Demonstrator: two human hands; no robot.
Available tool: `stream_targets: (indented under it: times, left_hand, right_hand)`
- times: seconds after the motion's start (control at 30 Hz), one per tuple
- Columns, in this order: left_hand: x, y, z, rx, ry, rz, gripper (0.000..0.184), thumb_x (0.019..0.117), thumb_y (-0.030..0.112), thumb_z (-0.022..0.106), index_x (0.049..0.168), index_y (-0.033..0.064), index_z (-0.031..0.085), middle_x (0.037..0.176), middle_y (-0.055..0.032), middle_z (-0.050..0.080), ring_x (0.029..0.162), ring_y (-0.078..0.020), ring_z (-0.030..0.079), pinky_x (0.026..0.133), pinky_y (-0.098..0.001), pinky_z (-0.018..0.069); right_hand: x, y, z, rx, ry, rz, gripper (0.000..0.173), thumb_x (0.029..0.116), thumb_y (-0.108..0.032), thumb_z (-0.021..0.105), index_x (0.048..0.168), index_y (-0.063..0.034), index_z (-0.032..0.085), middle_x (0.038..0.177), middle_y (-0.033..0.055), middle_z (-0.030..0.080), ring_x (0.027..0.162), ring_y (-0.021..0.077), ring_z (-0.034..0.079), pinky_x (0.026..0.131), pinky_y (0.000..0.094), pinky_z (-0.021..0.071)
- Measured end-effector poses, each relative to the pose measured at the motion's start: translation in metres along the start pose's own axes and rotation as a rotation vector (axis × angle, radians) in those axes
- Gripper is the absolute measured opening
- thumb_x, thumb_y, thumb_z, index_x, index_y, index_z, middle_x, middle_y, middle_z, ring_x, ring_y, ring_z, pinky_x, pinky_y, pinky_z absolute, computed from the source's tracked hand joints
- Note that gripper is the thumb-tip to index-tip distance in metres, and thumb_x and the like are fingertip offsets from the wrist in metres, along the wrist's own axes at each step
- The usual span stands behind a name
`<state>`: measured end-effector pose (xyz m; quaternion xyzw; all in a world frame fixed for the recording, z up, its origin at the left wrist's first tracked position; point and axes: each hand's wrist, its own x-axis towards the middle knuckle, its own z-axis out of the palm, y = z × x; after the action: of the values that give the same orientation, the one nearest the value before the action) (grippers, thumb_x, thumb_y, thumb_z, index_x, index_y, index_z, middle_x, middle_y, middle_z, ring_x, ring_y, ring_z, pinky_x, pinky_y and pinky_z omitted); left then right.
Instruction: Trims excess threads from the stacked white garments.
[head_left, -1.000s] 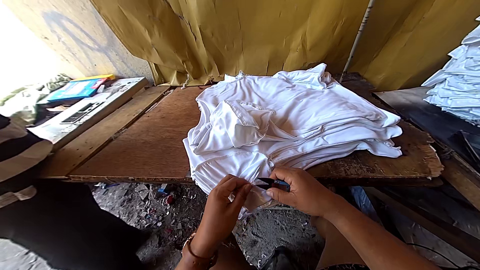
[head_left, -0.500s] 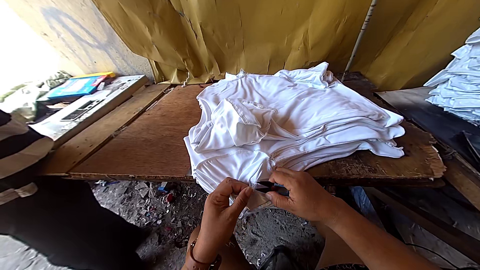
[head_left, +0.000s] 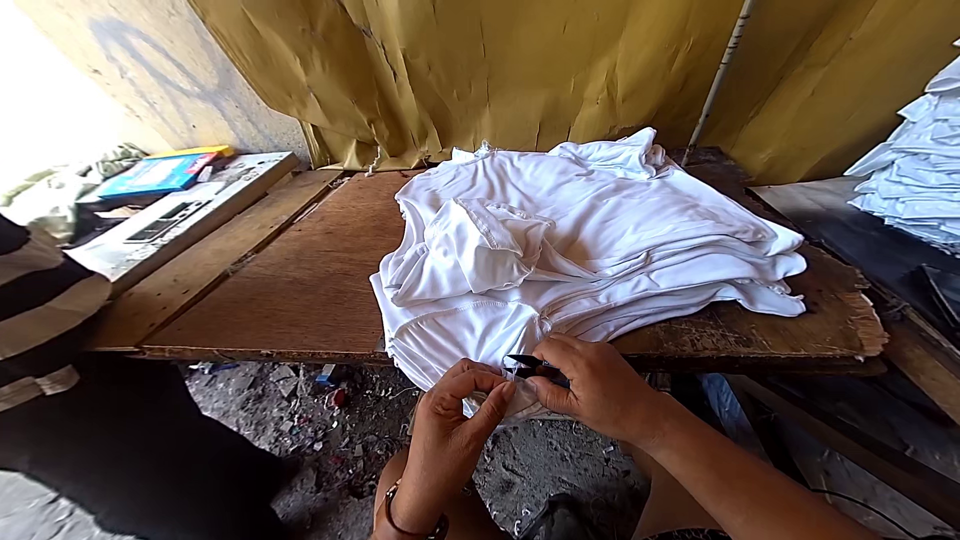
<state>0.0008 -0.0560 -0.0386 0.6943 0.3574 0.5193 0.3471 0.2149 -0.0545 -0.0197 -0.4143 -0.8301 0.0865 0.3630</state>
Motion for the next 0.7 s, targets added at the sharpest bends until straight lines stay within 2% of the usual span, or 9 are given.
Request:
stream_targets:
  times: [0.1, 0.2, 0.27, 0.33, 0.4, 0.47, 0.57, 0.63, 0.7]
  left_hand:
    - [0.000, -0.001, -0.002, -0.010, -0.032, 0.019, 0.015, 0.0932, 0.029, 0.070, 0.087, 0.0170, 0.076, 0.093, 0.0037, 0.072, 0.094, -0.0068, 0.068, 0.084, -0.0227, 0.0561]
    - [0.001, 0.000, -0.010, -0.018, -0.205, 0.119, 0.021, 0.0976, 0.032, 0.067, 0.085, 0.0167, 0.072, 0.095, 0.0043, 0.071, 0.104, -0.0064, 0.066, 0.094, -0.0255, 0.0531]
    - [0.002, 0.002, -0.015, 0.115, -0.218, 0.223, 0.036, 0.1022, 0.038, 0.059, 0.073, 0.0164, 0.063, 0.085, 0.0043, 0.066, 0.097, -0.0060, 0.063, 0.095, -0.0294, 0.0468]
    - [0.001, 0.000, -0.015, 0.389, -0.080, 0.303, 0.038, 0.0988, 0.042, 0.060, 0.070, 0.0178, 0.057, 0.082, 0.0025, 0.062, 0.089, -0.0090, 0.060, 0.093, -0.0372, 0.0421]
    - [0.002, -0.002, -0.014, 0.636, 0.011, 0.342, 0.024, 0.0901, 0.043, 0.067, 0.090, 0.0189, 0.066, 0.096, -0.0028, 0.065, 0.096, -0.0175, 0.062, 0.090, -0.0436, 0.0462]
    - [0.006, -0.005, -0.012, 0.806, 0.032, 0.391, 0.026, 0.0885, 0.034, 0.066, 0.107, 0.0165, 0.069, 0.104, -0.0097, 0.066, 0.099, -0.0278, 0.064, 0.087, -0.0490, 0.0491]
    - [0.017, -0.009, -0.008, 0.912, 0.073, 0.474, 0.022, 0.0895, 0.021, 0.062, 0.108, 0.0127, 0.071, 0.101, -0.0123, 0.068, 0.095, -0.0316, 0.066, 0.083, -0.0483, 0.0518]
    - [0.020, -0.010, -0.008, 0.914, 0.077, 0.494, 0.026, 0.0899, 0.021, 0.062, 0.113, 0.0126, 0.071, 0.104, -0.0139, 0.068, 0.098, -0.0331, 0.066, 0.085, -0.0492, 0.0525]
    - [0.020, -0.006, -0.006, 0.883, 0.090, 0.482, 0.031, 0.0899, 0.026, 0.064, 0.117, 0.0124, 0.070, 0.107, -0.0154, 0.067, 0.100, -0.0338, 0.066, 0.083, -0.0492, 0.0533]
  right_hand:
    - [0.002, 0.007, 0.005, -0.004, 0.043, -0.107, 0.028, 0.1006, -0.024, 0.056, 0.084, -0.0046, 0.067, 0.073, 0.0055, 0.060, 0.060, 0.0125, 0.059, 0.050, 0.0259, 0.0481]
    - [0.001, 0.010, 0.003, 0.181, 0.018, -0.019, 0.030, 0.1035, -0.022, 0.053, 0.084, -0.0038, 0.067, 0.071, 0.0040, 0.060, 0.064, 0.0093, 0.059, 0.057, 0.0243, 0.0491]
    - [-0.001, 0.012, 0.001, 0.447, 0.027, 0.141, 0.028, 0.1039, -0.023, 0.052, 0.088, -0.0043, 0.066, 0.069, -0.0009, 0.057, 0.063, 0.0021, 0.055, 0.059, 0.0188, 0.0469]
    - [-0.004, 0.015, 0.001, 0.631, 0.118, 0.215, 0.021, 0.0993, -0.028, 0.060, 0.094, -0.0082, 0.065, 0.070, -0.0060, 0.058, 0.061, -0.0023, 0.054, 0.058, 0.0153, 0.0471]
    - [-0.006, 0.017, 0.004, 0.607, 0.215, 0.195, 0.026, 0.0906, -0.031, 0.076, 0.096, -0.0090, 0.064, 0.075, -0.0063, 0.059, 0.064, -0.0030, 0.054, 0.058, 0.0132, 0.0466]
    - [-0.006, 0.014, 0.006, 0.435, 0.255, 0.155, 0.032, 0.0835, -0.029, 0.082, 0.100, -0.0065, 0.066, 0.085, -0.0025, 0.062, 0.075, -0.0007, 0.057, 0.066, 0.0141, 0.0496]
    - [-0.002, 0.007, 0.008, 0.189, 0.269, 0.073, 0.038, 0.0790, -0.029, 0.084, 0.106, -0.0060, 0.070, 0.095, 0.0037, 0.064, 0.082, 0.0056, 0.063, 0.068, 0.0205, 0.0560]
    - [0.000, 0.004, 0.009, 0.107, 0.256, 0.043, 0.045, 0.0749, -0.030, 0.085, 0.110, -0.0073, 0.069, 0.099, 0.0062, 0.065, 0.080, 0.0087, 0.065, 0.064, 0.0245, 0.0575]
    - [-0.001, 0.003, 0.010, 0.143, 0.246, 0.066, 0.048, 0.0744, -0.031, 0.086, 0.112, -0.0070, 0.067, 0.101, 0.0061, 0.065, 0.083, 0.0086, 0.066, 0.067, 0.0249, 0.0580]
